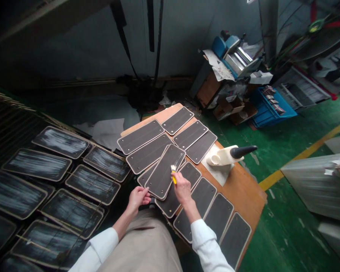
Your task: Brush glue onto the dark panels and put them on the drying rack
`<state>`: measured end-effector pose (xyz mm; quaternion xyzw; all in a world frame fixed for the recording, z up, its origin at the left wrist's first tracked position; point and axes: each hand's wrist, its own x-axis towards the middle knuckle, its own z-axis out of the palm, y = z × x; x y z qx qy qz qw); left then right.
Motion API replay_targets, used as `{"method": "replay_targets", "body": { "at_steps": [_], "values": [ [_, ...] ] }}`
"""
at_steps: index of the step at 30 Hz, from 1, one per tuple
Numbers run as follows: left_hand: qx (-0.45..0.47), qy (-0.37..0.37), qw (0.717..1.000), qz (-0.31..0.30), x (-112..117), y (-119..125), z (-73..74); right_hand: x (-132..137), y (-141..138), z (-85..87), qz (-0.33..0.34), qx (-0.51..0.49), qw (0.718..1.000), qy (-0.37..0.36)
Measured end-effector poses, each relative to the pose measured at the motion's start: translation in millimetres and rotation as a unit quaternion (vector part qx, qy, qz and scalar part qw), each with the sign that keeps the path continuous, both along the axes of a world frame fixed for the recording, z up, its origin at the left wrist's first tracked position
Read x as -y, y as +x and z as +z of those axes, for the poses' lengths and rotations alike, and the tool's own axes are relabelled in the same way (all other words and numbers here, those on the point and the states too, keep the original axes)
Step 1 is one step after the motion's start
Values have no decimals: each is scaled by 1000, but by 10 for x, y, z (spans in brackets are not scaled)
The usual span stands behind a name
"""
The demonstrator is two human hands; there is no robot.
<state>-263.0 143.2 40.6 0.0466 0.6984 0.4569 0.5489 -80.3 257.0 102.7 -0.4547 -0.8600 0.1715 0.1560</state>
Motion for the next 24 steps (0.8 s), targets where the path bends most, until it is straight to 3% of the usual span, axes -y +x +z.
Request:
{"method": "replay_targets", "body": {
  "at_steps": [3,5,8,11,14,16,19,22,24],
  "values": [
    [5,6,1000,10,-13,16,-9,290,56,83,20,-33,998,-51],
    [7,7,1000,9,-19,18,-11,278,91,161,14,-62,996,-62],
    [11,8,1000,3,-20,15,1,-65,102,236,-30,-75,997,-14],
    [17,14,1000,-3,-13,12,22,-482,52,196,-49,-35,997,48],
    [29,21,999,-9,0,11,36,-552,-7,73,-29,13,998,56],
    [36,25,999,-10,7,10,40,-346,-16,1,-3,27,999,38],
    [43,29,999,-7,12,6,42,175,21,-24,40,38,998,-11],
    [47,32,998,-5,14,-2,48,658,66,63,74,33,993,-81],
    [49,33,998,-5,14,-6,55,841,68,155,89,3,987,-137]
  ]
}}
